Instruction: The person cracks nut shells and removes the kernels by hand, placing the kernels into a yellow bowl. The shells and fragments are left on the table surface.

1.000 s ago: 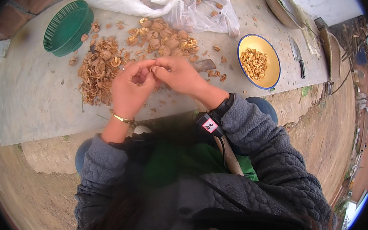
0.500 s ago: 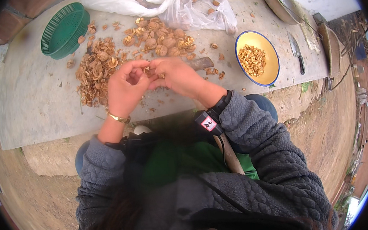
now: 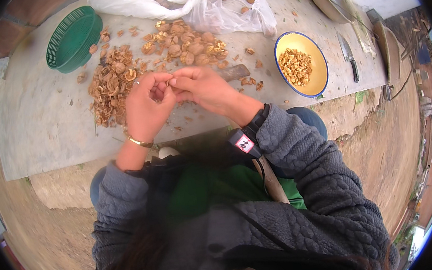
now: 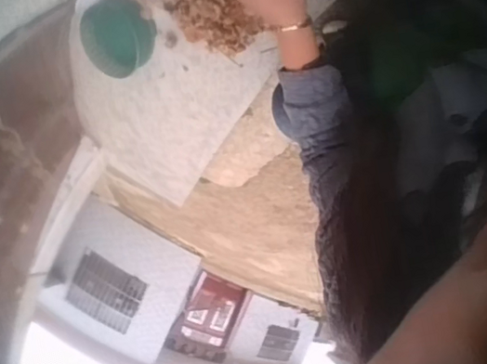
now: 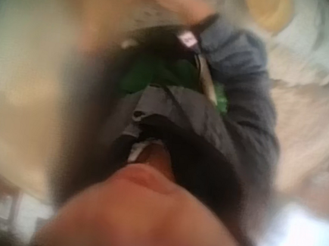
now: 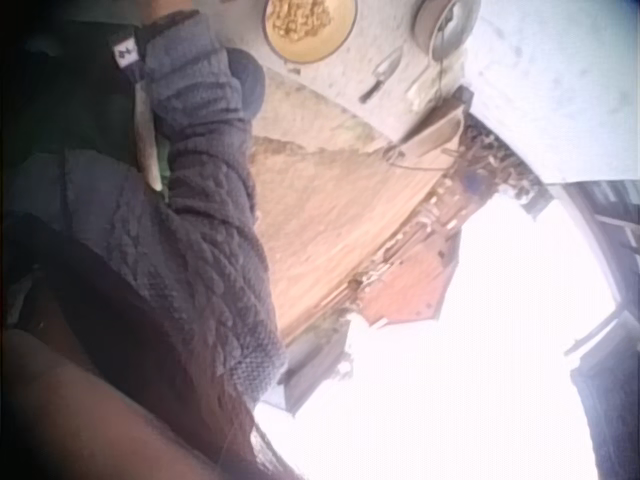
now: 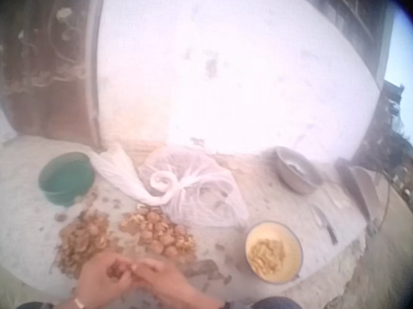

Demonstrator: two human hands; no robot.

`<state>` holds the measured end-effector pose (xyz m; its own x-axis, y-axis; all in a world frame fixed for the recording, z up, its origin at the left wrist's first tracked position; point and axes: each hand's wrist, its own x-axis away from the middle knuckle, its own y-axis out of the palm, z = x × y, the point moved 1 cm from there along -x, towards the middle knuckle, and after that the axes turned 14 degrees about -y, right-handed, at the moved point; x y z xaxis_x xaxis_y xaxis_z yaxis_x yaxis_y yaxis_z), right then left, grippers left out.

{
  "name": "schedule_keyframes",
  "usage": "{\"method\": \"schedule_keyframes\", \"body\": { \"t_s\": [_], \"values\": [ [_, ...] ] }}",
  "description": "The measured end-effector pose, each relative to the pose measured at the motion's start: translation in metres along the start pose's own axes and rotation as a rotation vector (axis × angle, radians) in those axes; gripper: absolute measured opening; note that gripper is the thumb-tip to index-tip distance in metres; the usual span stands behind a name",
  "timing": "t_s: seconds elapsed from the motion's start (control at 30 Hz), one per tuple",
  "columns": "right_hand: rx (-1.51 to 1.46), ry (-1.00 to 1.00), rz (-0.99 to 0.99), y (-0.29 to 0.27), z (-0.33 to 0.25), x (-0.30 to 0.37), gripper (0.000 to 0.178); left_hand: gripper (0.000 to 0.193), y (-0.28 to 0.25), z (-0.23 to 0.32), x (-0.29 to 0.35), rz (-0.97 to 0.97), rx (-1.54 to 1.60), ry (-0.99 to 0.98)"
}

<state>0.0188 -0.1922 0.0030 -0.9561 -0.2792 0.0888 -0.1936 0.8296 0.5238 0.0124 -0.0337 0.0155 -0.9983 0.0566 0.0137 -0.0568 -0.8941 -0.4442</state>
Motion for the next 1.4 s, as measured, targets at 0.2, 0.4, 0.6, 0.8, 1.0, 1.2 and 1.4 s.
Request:
{"method": "schedule_keyframes", "body": {
  "t_s": [0.2,0.4,0.6,0.8,1.0,1.2,1.4],
  "values": [
    [-0.021,0.0,0.027,-0.001,0.006,0.0,0.02,0.022,0.001,0.003,0.003,0.054,-0.142,0.127],
    [-0.15,0.031,0.053,-0.006,0.008,-0.001,0.017,0.024,-0.001,-0.002,0.0,0.012,-0.077,0.033],
    [-0.184,0.008,0.019,-0.006,0.01,-0.001,0.018,0.024,0.001,-0.002,0.0,0.003,0.0,-0.017],
    [-0.248,0.011,0.017,-0.009,0.013,-0.003,0.018,0.024,0.001,0.001,0.001,0.032,-0.062,0.042],
    [-0.281,0.015,0.04,-0.011,0.019,-0.004,0.015,0.024,0.001,0.002,0.002,0.054,-0.154,0.111],
    [-0.309,0.052,0.083,-0.011,0.017,-0.003,0.016,0.021,0.006,-0.003,0.0,0.073,0.028,0.048],
    [-0.21,0.022,0.083,-0.004,0.013,-0.001,0.017,0.019,0.0,-0.009,-0.006,-0.108,0.426,-0.316]
  ]
}}
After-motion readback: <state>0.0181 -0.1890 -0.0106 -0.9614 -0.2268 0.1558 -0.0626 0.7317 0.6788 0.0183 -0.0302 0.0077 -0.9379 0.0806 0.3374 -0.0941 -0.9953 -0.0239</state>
